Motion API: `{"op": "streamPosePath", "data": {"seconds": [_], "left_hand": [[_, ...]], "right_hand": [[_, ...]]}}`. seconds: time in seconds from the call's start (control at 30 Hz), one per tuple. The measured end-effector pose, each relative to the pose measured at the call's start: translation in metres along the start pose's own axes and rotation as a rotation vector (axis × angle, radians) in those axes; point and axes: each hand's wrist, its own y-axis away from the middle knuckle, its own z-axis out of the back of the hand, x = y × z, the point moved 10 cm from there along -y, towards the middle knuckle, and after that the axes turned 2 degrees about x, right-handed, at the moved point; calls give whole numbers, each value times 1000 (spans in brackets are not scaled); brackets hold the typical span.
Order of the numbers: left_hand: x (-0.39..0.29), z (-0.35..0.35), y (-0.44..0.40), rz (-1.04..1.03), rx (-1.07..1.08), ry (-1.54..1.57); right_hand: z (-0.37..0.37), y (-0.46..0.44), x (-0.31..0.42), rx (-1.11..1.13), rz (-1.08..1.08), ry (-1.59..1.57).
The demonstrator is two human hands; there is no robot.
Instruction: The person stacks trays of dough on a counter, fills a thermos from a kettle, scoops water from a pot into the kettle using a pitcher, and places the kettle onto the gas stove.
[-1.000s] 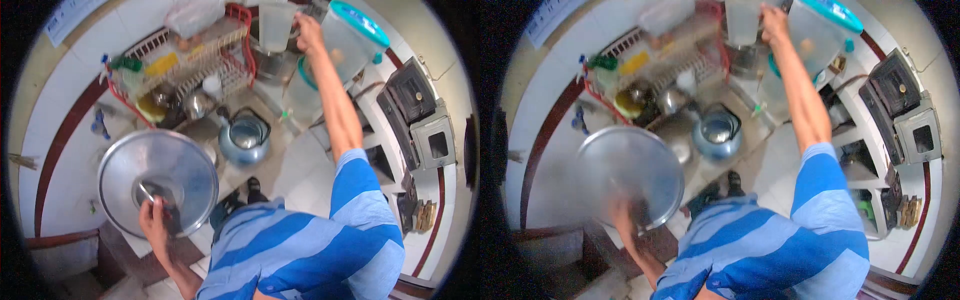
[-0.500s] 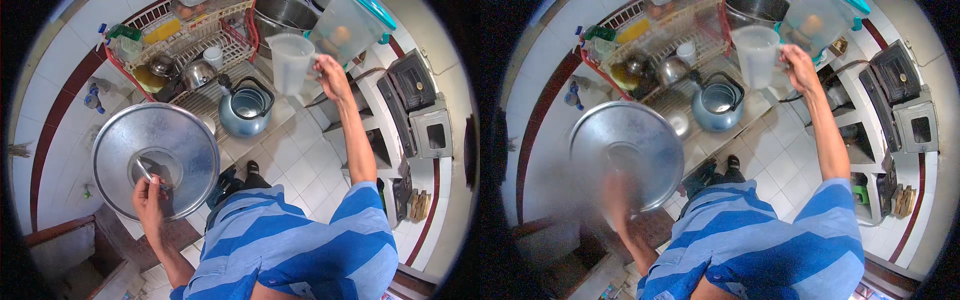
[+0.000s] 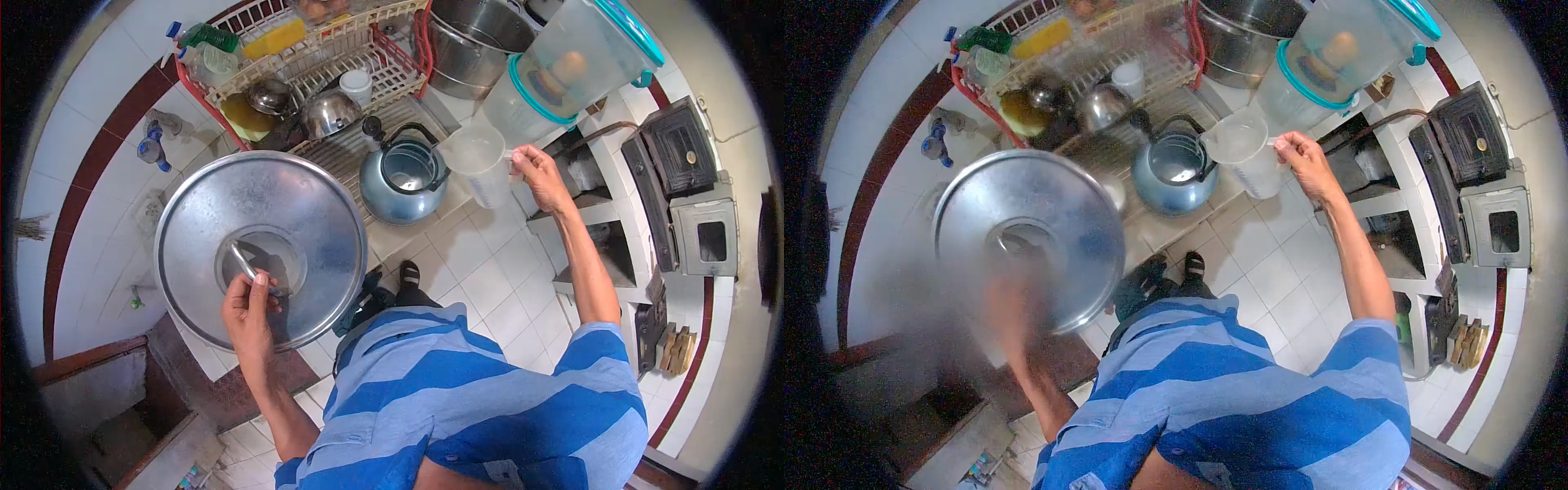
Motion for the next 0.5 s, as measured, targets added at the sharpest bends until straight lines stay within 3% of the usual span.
{"op": "streamPosePath", "data": {"seconds": [0.5], "left_hand": [[22,9,-1,46,1,11]], "right_hand": [[-50,-28,66,137,49,637]]}}
